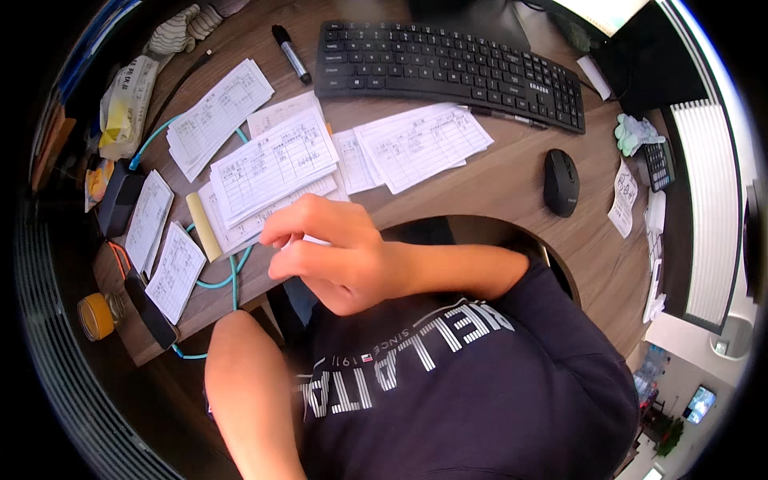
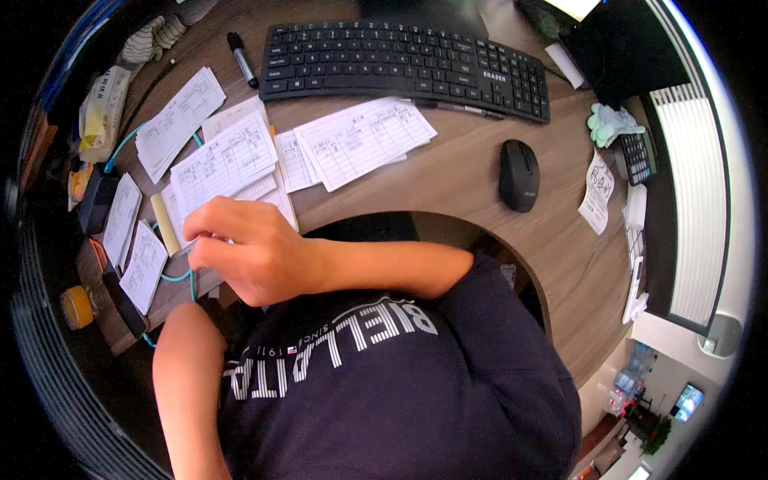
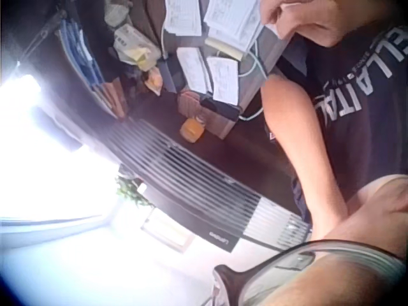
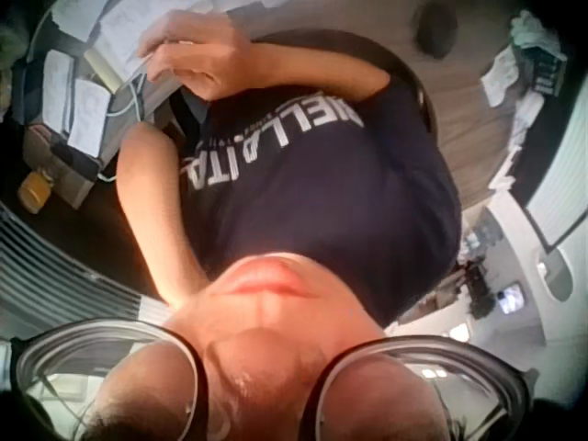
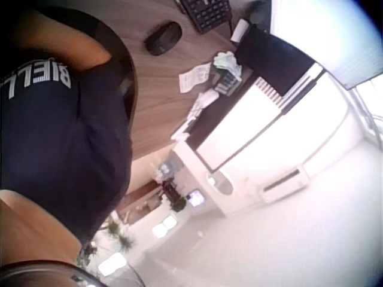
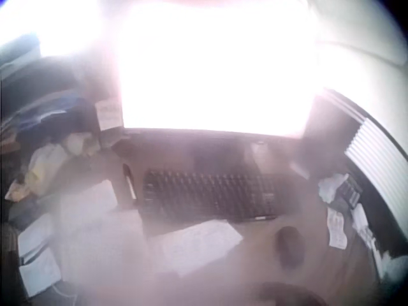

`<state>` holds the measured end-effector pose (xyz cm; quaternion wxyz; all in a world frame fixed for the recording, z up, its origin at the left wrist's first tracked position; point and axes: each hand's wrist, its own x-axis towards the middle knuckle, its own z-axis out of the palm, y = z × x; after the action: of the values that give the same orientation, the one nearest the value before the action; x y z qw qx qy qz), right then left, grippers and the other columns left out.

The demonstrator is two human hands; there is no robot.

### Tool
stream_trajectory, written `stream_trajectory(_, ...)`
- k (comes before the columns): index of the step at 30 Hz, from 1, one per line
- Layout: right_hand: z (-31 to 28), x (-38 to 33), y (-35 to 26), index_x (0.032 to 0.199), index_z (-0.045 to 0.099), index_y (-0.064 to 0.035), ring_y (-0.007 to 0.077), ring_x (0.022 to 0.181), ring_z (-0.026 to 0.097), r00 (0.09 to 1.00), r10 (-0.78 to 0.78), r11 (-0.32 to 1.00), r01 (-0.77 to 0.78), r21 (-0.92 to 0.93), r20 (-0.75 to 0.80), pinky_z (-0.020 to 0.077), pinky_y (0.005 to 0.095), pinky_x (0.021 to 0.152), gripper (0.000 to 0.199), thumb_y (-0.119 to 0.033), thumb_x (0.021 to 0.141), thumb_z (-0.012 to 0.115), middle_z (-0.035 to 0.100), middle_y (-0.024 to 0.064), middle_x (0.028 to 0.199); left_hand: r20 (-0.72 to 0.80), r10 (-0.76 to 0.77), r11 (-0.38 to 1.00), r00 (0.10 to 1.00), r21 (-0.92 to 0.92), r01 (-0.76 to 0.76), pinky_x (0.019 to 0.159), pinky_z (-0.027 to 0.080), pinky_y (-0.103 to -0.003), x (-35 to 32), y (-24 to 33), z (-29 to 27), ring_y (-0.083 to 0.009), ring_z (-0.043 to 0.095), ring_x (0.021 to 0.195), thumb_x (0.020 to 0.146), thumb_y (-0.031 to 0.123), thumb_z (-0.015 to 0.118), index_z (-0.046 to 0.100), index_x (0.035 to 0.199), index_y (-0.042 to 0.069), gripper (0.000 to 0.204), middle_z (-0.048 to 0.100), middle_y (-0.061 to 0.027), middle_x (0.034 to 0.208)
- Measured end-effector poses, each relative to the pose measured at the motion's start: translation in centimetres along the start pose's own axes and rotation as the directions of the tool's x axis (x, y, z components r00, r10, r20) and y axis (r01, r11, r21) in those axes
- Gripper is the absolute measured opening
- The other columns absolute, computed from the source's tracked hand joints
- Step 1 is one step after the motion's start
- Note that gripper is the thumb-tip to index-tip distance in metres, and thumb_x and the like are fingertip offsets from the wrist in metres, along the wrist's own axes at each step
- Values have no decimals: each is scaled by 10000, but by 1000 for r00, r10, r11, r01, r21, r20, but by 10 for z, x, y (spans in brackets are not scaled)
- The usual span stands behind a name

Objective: The person takes papers out of a blue folder on a shelf and spreads them on the desk. They pick up the papers by hand to look at them, organize them into different stacks, and finally put them back into the folder.

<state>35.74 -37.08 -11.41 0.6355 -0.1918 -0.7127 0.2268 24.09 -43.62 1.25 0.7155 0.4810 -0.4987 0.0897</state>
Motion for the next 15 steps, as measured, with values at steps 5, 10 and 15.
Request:
stream_trajectory(5,5,-2,-4,752,558,-32,243,706,561,997,63,998,-64,12,54,454,287,570,205,122,617,562,544,112,891,-19,34,968,999,249,-28,946,344,-425,4,7,1,-295,448,1110,885,238,562,459,1190,38,379,519,-138,1168)
stream_trajectory(10,5,-1,-6,727,521,-40,265,688,551,997,63,998,-63,5,45,449,328,554,149,49,614,563,526,86,826,-37,39,918,999,397,-21,912,359,-414,6,11,4,-295,464,1067,879,227,568,473,1146,32,344,528,-138,1127)
stream_trajectory(15,-23,26,-32,591,563,-31,185,412,501,890,-380,899,419,124,-254,374,304,354,85,-53,673,559,553,98,558,-132,44,836,990,547,36,878,374,-403,12,9,13,-295,480,1023,873,216,574,487,1103,27,310,537,-137,1086)
